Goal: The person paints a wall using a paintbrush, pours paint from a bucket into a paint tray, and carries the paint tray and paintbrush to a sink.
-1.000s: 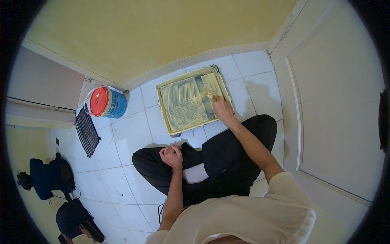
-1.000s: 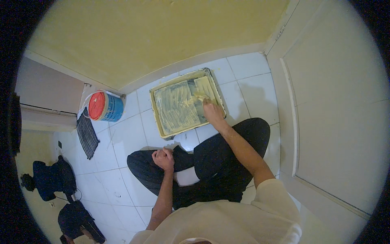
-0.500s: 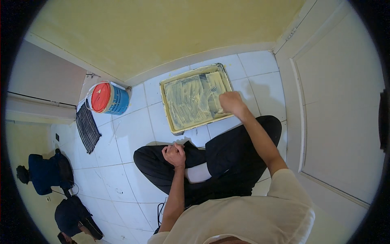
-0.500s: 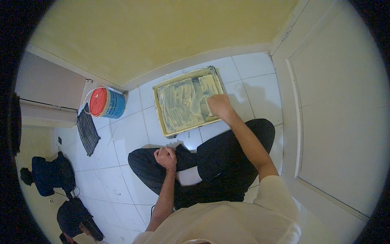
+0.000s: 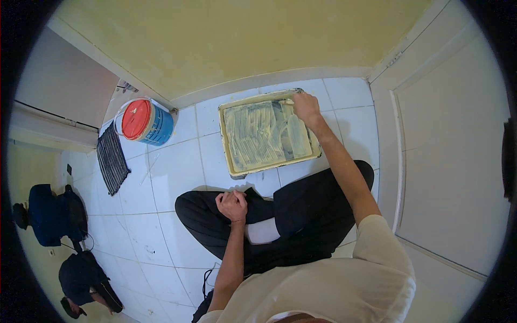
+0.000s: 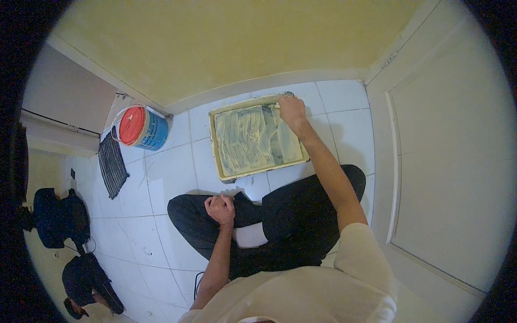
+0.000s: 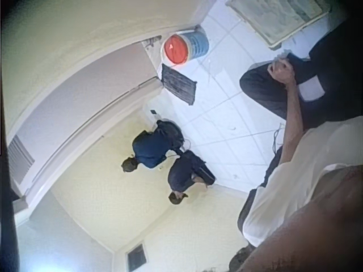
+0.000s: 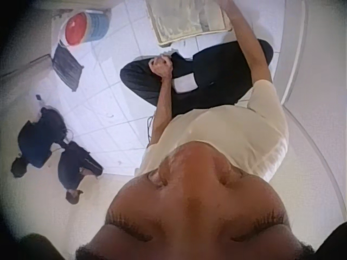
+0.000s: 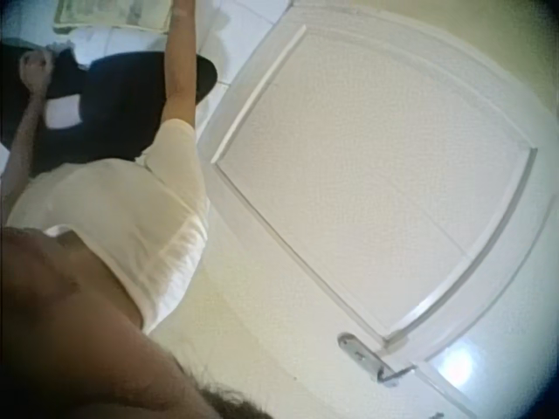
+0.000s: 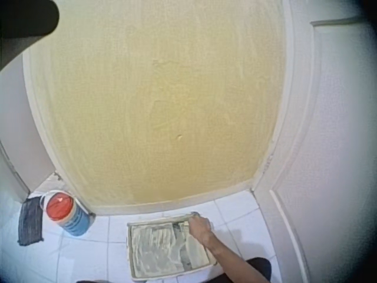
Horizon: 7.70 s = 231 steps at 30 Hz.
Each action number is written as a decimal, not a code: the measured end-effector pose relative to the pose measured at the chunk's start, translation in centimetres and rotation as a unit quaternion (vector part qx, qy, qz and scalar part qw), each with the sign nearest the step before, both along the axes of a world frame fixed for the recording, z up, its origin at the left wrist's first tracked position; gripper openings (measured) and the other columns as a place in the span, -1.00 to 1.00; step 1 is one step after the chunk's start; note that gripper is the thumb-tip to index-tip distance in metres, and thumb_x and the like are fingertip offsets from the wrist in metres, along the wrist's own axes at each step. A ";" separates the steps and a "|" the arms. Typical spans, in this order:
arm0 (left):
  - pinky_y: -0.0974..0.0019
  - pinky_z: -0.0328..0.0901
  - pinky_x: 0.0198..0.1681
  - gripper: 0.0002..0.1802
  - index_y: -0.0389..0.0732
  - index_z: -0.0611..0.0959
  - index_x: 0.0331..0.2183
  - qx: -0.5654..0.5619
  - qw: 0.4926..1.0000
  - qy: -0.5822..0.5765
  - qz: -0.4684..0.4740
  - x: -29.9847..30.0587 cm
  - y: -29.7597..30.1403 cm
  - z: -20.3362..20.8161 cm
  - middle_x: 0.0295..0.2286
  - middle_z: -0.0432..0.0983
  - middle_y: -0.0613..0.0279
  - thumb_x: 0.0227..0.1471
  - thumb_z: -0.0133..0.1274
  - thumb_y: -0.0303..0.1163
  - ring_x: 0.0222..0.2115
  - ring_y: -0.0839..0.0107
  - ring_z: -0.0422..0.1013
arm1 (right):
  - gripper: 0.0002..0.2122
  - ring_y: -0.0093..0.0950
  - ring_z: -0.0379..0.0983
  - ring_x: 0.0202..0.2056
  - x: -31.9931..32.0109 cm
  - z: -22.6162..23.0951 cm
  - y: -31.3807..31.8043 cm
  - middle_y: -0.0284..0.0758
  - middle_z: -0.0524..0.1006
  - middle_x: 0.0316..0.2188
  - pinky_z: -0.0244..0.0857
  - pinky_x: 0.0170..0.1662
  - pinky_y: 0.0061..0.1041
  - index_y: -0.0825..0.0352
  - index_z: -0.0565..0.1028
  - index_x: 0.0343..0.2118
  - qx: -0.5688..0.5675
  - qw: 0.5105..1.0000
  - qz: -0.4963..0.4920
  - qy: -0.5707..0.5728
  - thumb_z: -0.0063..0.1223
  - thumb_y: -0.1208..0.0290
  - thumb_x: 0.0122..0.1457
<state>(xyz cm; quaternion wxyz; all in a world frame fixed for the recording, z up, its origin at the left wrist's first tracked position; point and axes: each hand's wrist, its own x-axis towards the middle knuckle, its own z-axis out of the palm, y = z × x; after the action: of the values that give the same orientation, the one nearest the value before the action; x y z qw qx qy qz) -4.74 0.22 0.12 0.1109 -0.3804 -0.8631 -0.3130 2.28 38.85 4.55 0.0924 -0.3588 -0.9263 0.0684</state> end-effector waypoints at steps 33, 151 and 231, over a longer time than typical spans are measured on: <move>0.22 0.22 -0.24 -0.63 -0.13 0.62 -0.77 0.012 1.000 0.025 -0.003 -0.1 -0.1 -0.5 -0.72 0.50 0.26 0.00 -0.07 -0.46 -0.62 0.31 0.38 | -0.69 -0.74 0.10 -0.70 4.6 -0.8 -9.5 -0.57 0.26 -0.70 -0.02 -0.66 -0.70 0.38 0.53 -0.32 -0.645 0.707 -0.100 0.273 -0.07 0.18 0.28; 0.20 0.20 -0.35 -0.69 -0.22 0.53 -0.83 0.061 0.995 0.073 0.003 -0.1 -0.8 -2.4 -0.76 0.47 0.18 -0.15 0.02 -0.43 -0.65 0.30 0.41 | -0.88 -0.32 0.51 -0.41 -9.9 67.9 -2.0 -0.16 0.53 -0.50 0.40 -0.37 -0.37 0.49 0.50 -0.44 0.445 0.845 -0.042 0.293 0.00 0.52 0.11; 0.19 0.22 -0.26 -0.63 -0.16 0.64 -0.77 -0.005 1.000 0.028 0.012 0.7 -0.8 0.1 -0.72 0.52 0.18 -0.02 -0.04 -0.38 -0.60 0.23 0.45 | -0.84 -0.04 0.49 -0.43 5.7 10.1 -5.3 -0.07 0.53 -0.49 0.38 -0.39 -0.15 0.36 0.52 -0.32 -0.026 0.974 -0.010 0.226 -0.03 0.42 0.10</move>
<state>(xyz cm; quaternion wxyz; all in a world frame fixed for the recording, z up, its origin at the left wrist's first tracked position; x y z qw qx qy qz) -4.06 -0.59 0.25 0.1373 -0.3791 -0.8657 -0.2968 7.98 33.60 14.64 0.2909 -0.3454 -0.8757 0.1710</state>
